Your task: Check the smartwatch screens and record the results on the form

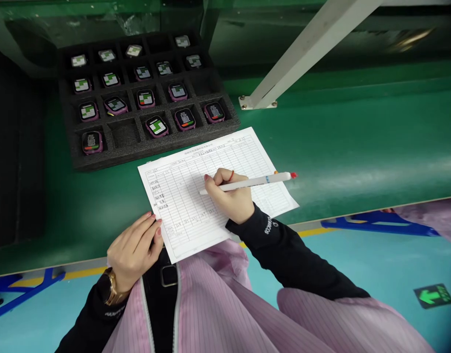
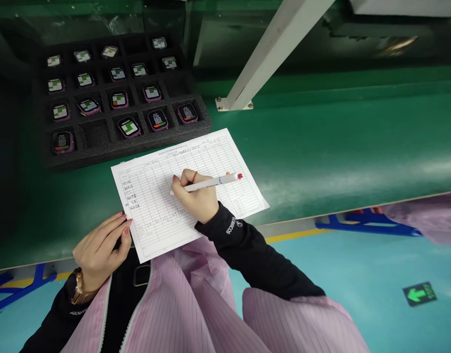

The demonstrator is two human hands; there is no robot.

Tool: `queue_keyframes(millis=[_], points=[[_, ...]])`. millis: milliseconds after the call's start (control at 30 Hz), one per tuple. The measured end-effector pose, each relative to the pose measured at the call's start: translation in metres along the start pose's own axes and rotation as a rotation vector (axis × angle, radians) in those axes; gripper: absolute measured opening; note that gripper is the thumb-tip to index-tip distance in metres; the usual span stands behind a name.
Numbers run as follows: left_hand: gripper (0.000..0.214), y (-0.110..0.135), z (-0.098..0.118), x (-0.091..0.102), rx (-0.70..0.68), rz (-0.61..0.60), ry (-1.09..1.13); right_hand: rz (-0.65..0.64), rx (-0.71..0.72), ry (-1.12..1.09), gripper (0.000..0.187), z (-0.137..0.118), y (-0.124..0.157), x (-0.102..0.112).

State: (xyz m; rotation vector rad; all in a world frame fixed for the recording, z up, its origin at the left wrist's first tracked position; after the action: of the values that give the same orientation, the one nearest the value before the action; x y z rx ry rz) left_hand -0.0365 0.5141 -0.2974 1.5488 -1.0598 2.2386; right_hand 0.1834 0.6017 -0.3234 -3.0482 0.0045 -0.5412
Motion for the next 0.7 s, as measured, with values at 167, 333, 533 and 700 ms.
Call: queue_keyframes(millis=[167, 333, 533, 700], points=[[0.032, 0.0, 0.0, 0.0, 0.007, 0.0, 0.003, 0.006, 0.0, 0.015, 0.039, 0.001, -0.001, 0.005], [0.032, 0.0, 0.0, -0.001, 0.007, 0.005, -0.009, 0.029, 0.0, 0.04, 0.038, 0.003, -0.001, 0.015], [0.032, -0.001, -0.001, 0.0, 0.01, 0.005, -0.001, 0.051, 0.012, 0.046, 0.038, 0.006, -0.001, 0.025], [0.034, -0.003, -0.001, 0.0, 0.012, 0.002, -0.001, 0.072, 0.008, 0.048, 0.037, 0.008, -0.002, 0.034]])
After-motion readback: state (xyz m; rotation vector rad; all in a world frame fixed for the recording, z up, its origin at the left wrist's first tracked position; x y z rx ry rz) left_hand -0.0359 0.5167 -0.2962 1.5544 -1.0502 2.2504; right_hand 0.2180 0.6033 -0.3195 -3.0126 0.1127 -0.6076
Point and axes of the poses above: each hand's wrist, its own y-axis away from the middle knuckle, its own x-axis out of the back of the hand, z = x × y, the point moved 9 cm from there along -y, towards the middle knuckle, and after that the axes turned 13 degrees about -z, right-handed, at the moved point
